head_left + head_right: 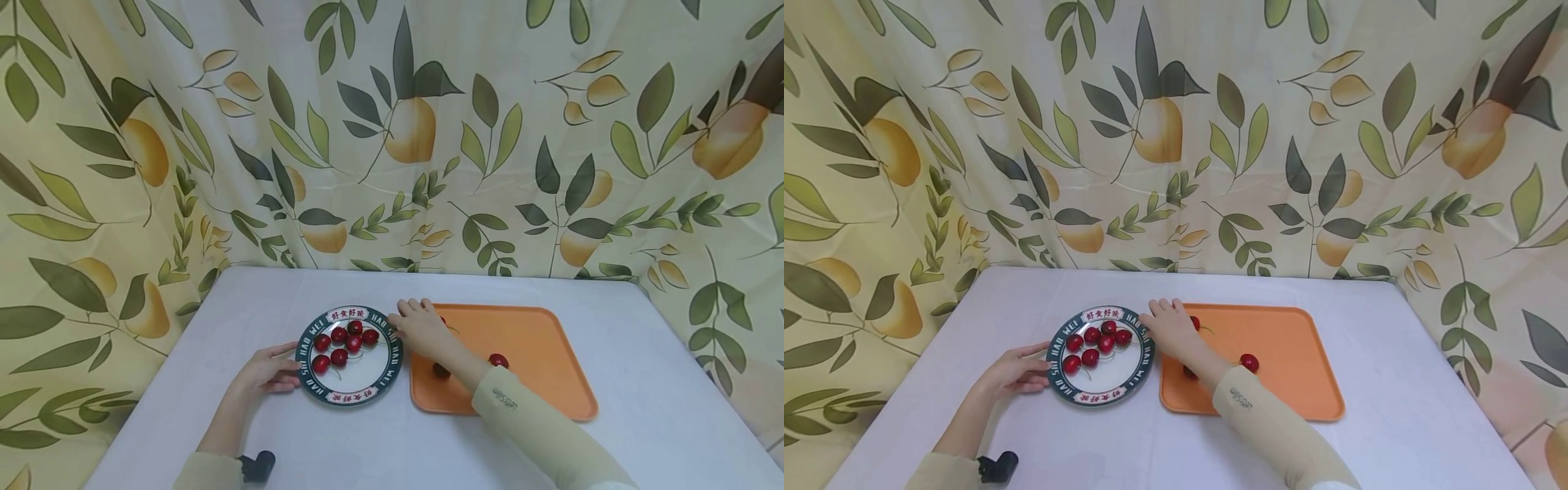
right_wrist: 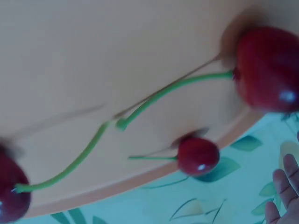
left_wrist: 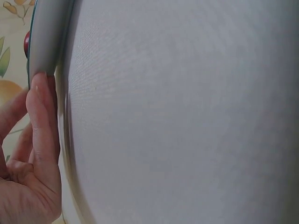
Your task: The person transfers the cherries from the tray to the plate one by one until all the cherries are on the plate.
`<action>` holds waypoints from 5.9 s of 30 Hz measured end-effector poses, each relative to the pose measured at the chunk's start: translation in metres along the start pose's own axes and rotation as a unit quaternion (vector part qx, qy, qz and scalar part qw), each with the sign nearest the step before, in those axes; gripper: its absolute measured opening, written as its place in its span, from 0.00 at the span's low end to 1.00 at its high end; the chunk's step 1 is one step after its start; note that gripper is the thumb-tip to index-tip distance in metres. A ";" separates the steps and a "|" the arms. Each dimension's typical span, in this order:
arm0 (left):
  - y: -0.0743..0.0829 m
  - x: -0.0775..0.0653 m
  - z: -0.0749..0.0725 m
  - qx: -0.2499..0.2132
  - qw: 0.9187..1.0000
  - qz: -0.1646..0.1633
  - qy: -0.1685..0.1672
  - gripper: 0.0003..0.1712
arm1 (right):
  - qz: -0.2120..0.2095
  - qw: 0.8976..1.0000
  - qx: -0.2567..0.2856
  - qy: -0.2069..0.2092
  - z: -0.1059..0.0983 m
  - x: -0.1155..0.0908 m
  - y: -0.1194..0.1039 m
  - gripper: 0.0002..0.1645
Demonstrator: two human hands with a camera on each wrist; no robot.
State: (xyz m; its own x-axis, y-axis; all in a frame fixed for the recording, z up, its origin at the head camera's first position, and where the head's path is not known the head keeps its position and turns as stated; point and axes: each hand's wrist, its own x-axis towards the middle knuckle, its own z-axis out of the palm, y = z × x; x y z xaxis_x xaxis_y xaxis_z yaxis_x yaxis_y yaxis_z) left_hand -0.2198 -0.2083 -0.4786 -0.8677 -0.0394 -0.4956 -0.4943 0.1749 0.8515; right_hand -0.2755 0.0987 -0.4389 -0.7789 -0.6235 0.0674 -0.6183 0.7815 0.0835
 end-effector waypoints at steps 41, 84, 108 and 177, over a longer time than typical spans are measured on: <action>0.001 -0.001 0.000 -0.013 1.000 0.010 -0.004 0.32 | -0.028 0.999 -0.007 0.044 0.008 -0.111 0.067 0.11; 0.001 -0.001 0.001 -0.017 1.000 0.001 0.001 0.32 | 0.065 0.997 0.036 -0.015 0.011 -0.123 0.112 0.12; 0.000 0.000 0.000 -0.018 1.000 0.006 -0.001 0.32 | 0.042 0.996 0.064 0.053 0.008 -0.127 0.111 0.12; -0.001 0.002 0.001 -0.018 1.000 0.002 0.000 0.32 | -0.023 0.998 0.028 0.047 0.014 -0.011 -0.061 0.12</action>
State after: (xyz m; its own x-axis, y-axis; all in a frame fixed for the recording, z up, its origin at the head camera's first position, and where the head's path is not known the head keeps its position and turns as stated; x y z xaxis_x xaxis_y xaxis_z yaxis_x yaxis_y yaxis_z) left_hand -0.2204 -0.2076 -0.4808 -0.8698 -0.0394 -0.4919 -0.4923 0.1394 0.8592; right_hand -0.2310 0.0579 -0.4588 -0.7373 -0.6567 0.1585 -0.6607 0.7499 0.0336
